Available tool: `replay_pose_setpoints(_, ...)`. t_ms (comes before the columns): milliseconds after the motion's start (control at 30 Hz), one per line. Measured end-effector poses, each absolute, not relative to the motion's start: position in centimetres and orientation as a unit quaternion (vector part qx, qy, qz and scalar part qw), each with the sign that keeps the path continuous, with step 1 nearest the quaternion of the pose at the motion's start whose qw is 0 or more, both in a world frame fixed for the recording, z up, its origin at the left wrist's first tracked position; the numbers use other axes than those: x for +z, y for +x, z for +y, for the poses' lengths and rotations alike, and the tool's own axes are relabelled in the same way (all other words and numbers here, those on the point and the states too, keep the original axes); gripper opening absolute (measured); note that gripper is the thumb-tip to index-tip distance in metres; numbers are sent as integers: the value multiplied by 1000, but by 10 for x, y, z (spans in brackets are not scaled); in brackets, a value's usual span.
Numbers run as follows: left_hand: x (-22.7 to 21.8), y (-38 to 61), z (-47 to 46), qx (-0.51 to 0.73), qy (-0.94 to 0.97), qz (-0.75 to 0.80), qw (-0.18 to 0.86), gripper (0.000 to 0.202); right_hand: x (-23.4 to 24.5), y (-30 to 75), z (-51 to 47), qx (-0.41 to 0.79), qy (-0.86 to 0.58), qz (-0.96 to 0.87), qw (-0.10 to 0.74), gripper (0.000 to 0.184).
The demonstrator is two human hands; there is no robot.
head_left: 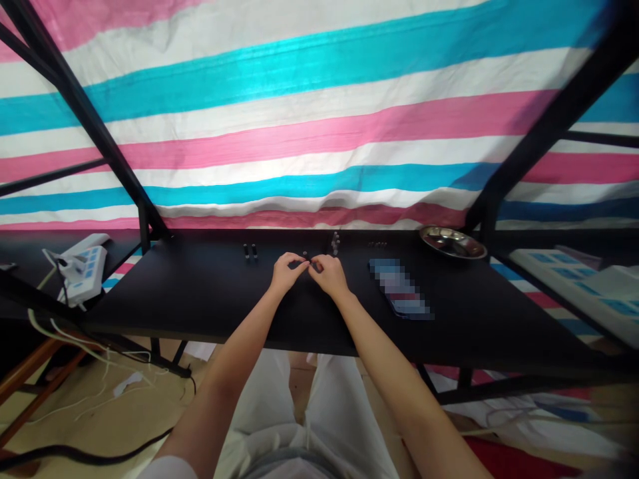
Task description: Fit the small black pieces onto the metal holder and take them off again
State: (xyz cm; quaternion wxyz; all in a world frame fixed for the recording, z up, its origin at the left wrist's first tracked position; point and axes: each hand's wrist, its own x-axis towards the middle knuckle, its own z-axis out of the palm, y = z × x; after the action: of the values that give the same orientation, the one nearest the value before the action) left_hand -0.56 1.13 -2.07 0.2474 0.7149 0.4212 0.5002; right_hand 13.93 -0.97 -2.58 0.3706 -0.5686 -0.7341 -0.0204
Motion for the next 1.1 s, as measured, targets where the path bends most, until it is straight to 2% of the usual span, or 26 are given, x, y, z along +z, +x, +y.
replay_pose_setpoints(300,-24,-6,14,488,715,440,239,12,-25,137,-11,-6,-561,-738,375,19)
replay_pose_setpoints(467,-23,-8,14,501,709,437,235,15,-32,138,-7,12,-530,-741,412,18)
replay_pose_setpoints(600,-20,-10,14,509,689,442,264,17,-36,139,-5,65,-476,-762,435,24)
replay_pose_setpoints(733,-18,-11,14,492,682,467,274,18,-35,138,-7,91,-464,-779,412,31)
replay_pose_setpoints(933,-15,-25,20,460,614,605,213,18,-34,139,-8,118,-496,-762,399,37)
replay_pose_setpoints(1100,-12,-44,29,384,561,719,143,19,-34,140,-8,123,-518,-750,393,37)
